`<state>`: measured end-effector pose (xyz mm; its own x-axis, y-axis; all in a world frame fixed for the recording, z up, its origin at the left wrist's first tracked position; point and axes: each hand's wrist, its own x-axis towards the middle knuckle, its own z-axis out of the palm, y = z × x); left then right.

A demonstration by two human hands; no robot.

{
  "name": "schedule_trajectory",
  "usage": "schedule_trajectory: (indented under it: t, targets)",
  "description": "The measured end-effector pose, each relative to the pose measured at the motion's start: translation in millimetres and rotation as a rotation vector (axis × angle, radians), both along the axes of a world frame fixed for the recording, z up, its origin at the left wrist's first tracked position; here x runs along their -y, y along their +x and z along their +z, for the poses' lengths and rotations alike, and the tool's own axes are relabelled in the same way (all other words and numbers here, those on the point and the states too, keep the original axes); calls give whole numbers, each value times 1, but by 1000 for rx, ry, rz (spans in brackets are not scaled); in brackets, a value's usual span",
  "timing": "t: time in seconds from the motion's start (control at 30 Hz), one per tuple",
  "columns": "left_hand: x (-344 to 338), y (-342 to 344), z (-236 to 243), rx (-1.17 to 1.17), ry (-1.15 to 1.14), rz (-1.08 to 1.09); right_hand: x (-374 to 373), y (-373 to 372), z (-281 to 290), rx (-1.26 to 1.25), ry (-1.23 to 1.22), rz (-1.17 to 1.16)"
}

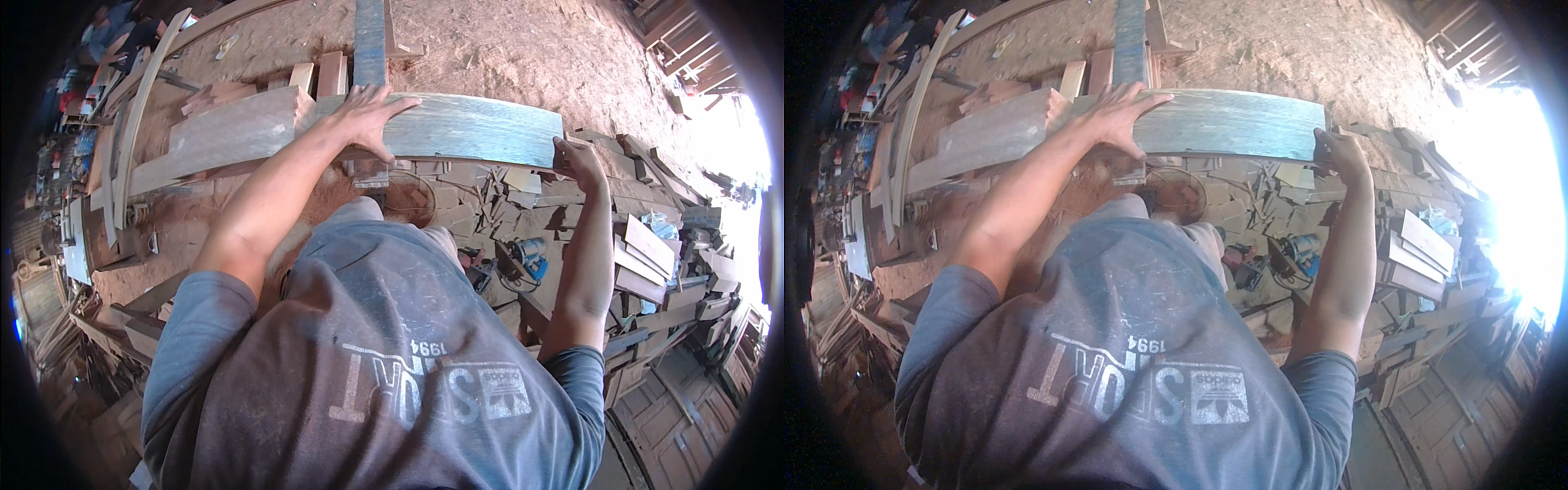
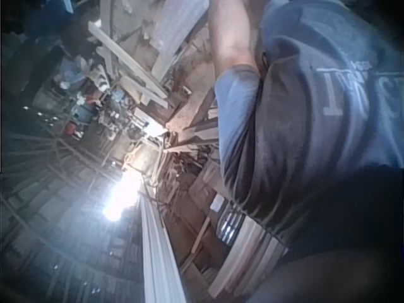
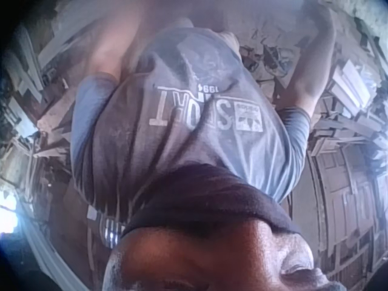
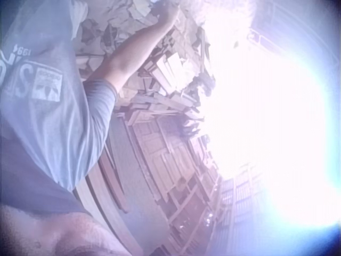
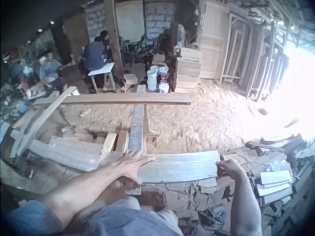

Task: The person handles wooden planks, measures and marks them with a square and pencil, and uses a handheld circular saw to cut the wood. The person also inspects the cut pieces and moves them aside.

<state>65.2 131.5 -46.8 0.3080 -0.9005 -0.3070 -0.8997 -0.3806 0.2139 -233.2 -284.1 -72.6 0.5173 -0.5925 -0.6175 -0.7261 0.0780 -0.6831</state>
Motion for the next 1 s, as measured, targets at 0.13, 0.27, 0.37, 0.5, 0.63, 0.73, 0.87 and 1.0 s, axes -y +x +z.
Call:
schedule_trajectory:
  t: [0.13,0.27,0.37,0.5,0.63,0.73,0.87,1.0]
  targets:
    - [-5,1,-4,-16,-34,2,-1,-1,0,3,-4,10]
    - [-7,-2,-4,26,13,11,-5,0,-9,-23,-122,30]
    - [6,1,3,-32,25,-7,4,-20,-30,26,-201,33]
    - [34,17,4,-152,26,54,-37,-32,-49,342,-380,-545]
    - [119,22,-15,-314,-86,98,-148,-29,-90,503,-302,-1033]
    - [200,3,-22,-386,23,53,-222,0,-118,655,-205,-1005]
    - [229,-1,-17,-590,228,144,-271,53,-67,487,-292,-926]
    - [243,-11,-29,-825,273,175,-272,59,-69,540,-276,-1028]
